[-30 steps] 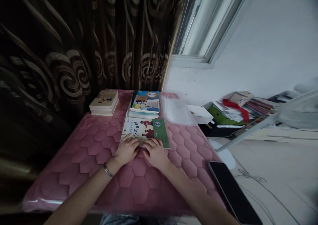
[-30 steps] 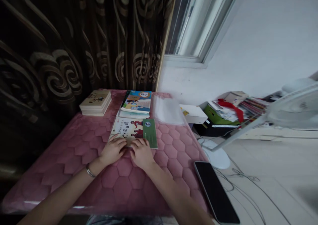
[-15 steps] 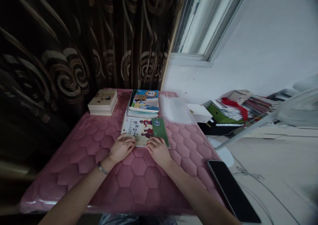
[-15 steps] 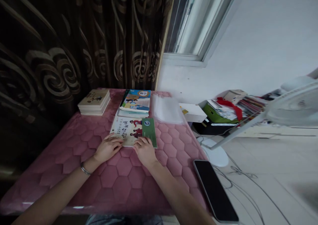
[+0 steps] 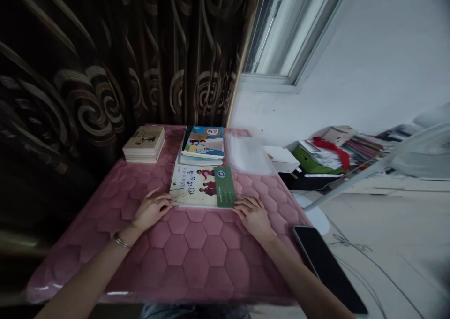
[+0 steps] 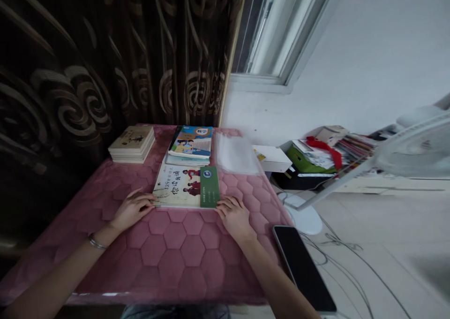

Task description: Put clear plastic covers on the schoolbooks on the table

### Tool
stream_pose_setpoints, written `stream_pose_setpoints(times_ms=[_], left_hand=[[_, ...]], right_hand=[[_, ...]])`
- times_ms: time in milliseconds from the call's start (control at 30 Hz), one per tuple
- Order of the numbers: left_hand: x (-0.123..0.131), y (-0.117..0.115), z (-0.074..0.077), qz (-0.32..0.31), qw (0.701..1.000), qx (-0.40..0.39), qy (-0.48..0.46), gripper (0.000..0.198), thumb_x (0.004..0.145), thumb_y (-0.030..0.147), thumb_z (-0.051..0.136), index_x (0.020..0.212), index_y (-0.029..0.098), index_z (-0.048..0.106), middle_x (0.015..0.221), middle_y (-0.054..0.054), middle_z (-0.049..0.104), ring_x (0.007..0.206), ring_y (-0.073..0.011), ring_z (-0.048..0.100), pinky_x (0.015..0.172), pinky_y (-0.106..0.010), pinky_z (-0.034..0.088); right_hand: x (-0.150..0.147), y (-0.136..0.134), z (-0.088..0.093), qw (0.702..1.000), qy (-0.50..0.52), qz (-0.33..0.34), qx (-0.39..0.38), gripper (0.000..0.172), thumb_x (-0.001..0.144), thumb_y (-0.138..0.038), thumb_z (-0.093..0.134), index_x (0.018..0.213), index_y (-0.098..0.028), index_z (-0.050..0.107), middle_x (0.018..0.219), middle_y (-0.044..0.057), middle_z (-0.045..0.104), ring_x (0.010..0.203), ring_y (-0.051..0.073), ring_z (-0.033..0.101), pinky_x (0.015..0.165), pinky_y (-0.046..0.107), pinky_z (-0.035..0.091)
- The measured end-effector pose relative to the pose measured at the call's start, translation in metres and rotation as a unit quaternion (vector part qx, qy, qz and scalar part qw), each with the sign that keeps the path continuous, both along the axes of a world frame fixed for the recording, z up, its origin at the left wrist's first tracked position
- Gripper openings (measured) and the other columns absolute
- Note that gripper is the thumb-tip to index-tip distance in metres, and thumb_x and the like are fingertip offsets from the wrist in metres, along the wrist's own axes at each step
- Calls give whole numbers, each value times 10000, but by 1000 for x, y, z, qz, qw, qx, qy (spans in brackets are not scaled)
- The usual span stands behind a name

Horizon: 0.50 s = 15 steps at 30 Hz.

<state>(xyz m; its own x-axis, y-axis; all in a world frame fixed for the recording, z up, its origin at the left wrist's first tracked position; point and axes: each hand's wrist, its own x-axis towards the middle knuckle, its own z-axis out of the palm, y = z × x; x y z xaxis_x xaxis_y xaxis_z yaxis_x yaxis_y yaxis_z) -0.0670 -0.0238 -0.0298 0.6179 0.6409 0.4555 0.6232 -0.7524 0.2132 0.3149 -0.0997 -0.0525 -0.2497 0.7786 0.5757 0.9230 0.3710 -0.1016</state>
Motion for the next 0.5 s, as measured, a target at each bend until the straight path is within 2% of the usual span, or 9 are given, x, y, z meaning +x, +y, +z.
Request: stream_pose_setpoints(times_ms=[300, 400, 500], left_hand=[[-28, 0, -8, 61, 998, -17, -25, 204, 880, 315, 544, 717, 240, 642, 978, -14, 761, 938, -186, 700, 996, -406, 473], [-29, -7, 0, 107, 993, -29, -31, 129, 835, 257, 528, 742, 236, 615, 1026, -36, 738, 942, -199, 684, 889, -362, 524], [-14, -18, 16, 140, 990, -5, -16, 108, 775, 208, 542, 844, 222, 623, 1087, -68, 700, 978, -232, 659, 891, -382, 513]], right_hand=[[7, -4, -2, 999, 39, 14, -30, 203, 917, -223, 544, 856, -255, 735, 978, 30, 750, 1060, 237, 624, 924, 431, 468], [14, -6, 5, 994, 82, 48, -62, 185, 908, -257, 551, 922, -239, 735, 1037, 63, 727, 1045, 225, 628, 916, 409, 501], [15, 1, 18, 987, 124, 60, -82, 197, 912, -296, 550, 892, -223, 732, 1024, 78, 711, 1005, 212, 637, 903, 388, 519]])
